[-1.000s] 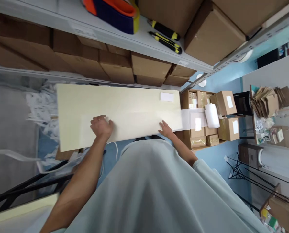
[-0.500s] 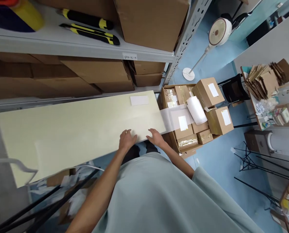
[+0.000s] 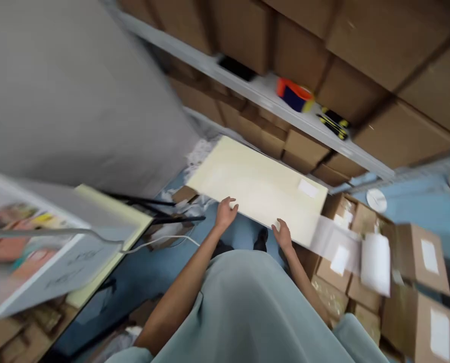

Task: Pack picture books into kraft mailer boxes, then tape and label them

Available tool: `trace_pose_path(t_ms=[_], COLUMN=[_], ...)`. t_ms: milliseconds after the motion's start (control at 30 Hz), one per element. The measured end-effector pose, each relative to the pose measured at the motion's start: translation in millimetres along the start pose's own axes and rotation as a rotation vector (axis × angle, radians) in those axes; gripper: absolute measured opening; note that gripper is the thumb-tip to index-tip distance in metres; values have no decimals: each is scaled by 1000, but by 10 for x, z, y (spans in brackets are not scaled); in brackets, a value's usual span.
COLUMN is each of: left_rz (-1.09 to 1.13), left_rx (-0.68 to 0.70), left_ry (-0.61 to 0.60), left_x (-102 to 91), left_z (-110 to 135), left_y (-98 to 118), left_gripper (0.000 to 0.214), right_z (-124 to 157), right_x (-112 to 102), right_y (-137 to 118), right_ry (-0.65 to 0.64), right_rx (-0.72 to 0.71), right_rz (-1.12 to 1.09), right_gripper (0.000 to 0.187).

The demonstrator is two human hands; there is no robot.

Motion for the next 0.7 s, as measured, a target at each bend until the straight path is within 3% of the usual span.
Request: trace_pose_path(t_ms=[100, 200, 300, 400, 533, 700], left_rz=[129, 232, 373, 440, 498, 596], left_rx=[-85, -159, -210, -268, -353, -441], left_ry=[276, 488, 712, 899, 1054, 1191], left_x=[-818, -1656, -2461, -3162, -3859, -4325], left_z=[128, 408, 842, 1362, 2044, 2599], left_y=[-347, -844, -1383, -1896, -2502, -3065], left_gripper=[11, 6, 4, 5, 9, 14], right_z=[-181, -173, 102, 528, 1110, 1534], right_x=[324, 913, 1652, 2387, 3255, 4223], right_y=[-694, -1680, -2685, -3501, -4298, -5021], right_ry=[-70, -212, -398, -575, -749, -902], right_rx=[-171, -350, -491, -601, -737, -887], right_rz=[-49, -97, -142, -156, -141, -44], right_gripper=[64, 63, 58, 55, 48, 44])
Point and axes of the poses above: each hand's wrist, its own z-axis away from the middle knuckle, its own x-axis out of the palm, y = z × x, the point moved 4 cm from there along -z, towards the middle knuckle, and after that the axes turned 6 degrees about -z, right-handed, at the moved point
